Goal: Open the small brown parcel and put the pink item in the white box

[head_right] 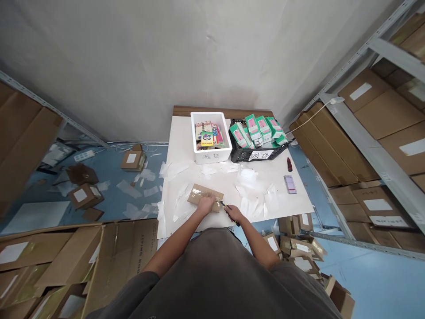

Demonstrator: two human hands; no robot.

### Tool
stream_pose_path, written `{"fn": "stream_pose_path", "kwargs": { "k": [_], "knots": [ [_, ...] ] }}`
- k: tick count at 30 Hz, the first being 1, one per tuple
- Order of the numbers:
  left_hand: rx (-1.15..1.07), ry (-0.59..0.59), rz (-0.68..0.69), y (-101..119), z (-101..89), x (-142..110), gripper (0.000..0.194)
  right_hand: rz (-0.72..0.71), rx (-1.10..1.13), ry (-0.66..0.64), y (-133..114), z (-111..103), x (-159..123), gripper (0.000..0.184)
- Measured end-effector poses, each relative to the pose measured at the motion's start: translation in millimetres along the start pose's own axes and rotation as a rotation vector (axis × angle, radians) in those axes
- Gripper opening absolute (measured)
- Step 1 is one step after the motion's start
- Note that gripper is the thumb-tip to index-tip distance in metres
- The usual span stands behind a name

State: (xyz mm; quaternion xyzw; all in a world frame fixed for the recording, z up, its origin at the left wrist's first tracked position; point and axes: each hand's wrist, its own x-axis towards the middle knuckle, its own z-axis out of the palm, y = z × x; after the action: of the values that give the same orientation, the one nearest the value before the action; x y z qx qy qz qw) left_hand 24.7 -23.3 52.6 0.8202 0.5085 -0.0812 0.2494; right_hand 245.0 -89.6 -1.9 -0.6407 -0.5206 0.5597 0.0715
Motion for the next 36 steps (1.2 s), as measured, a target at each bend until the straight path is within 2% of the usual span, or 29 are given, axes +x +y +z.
{"fn": "stream_pose_path", "kwargs": {
  "k": [4, 8, 13, 15, 18, 20, 22, 25, 29, 32, 36],
  "knots": [
    [0.023, -0.008, 0.006, -2, 1.6, 0, 0.074, 0.01, 0.013, 0.058, -1, 15, -7, 0.044],
    [0.054, -0.001, 0.029, -5, 2.0, -1, 0.074, 0.057, 0.01, 0.09, -6, 14, -20, 0.045],
    [0.023, 0.031, 0.076, -16, -3.0, 0, 0.045, 0.146, 0.092, 0.237, 0, 17, -42, 0.052],
    [0.005, 0.087, 0.069, -24, -4.3, 5, 0.054, 0.171, 0.146, 0.271, 0, 21, -49, 0.055],
    [0.006, 0.115, 0.033, -38, -2.4, 15, 0.088, 0.177, 0.163, 0.284, -8, 26, -53, 0.056],
    [0.004, 0.086, 0.003, -45, 0.9, 22, 0.101, 0.167, 0.11, 0.271, -15, 27, -53, 0.058],
    [0.009, 0.076, -0.002, -49, 4.4, 27, 0.1, 0.125, -0.007, 0.262, -22, 27, -51, 0.058],
    [0.024, 0.118, 0.039, -52, 9.1, 26, 0.086, 0.028, -0.243, 0.272, -29, 27, -49, 0.048],
    [0.043, 0.22, 0.081, -52, 16.5, 18, 0.066, 0.013, -0.482, 0.309, -33, 23, -49, 0.046],
    [0.038, 0.275, 0.073, -51, 22.4, 14, 0.059, -0.016, -0.574, 0.343, -35, 21, -50, 0.047],
    [0.004, 0.282, 0.068, -47, 24.6, 11, 0.059, -0.016, -0.611, 0.355, -44, 30, -41, 0.047]
  ]
}}
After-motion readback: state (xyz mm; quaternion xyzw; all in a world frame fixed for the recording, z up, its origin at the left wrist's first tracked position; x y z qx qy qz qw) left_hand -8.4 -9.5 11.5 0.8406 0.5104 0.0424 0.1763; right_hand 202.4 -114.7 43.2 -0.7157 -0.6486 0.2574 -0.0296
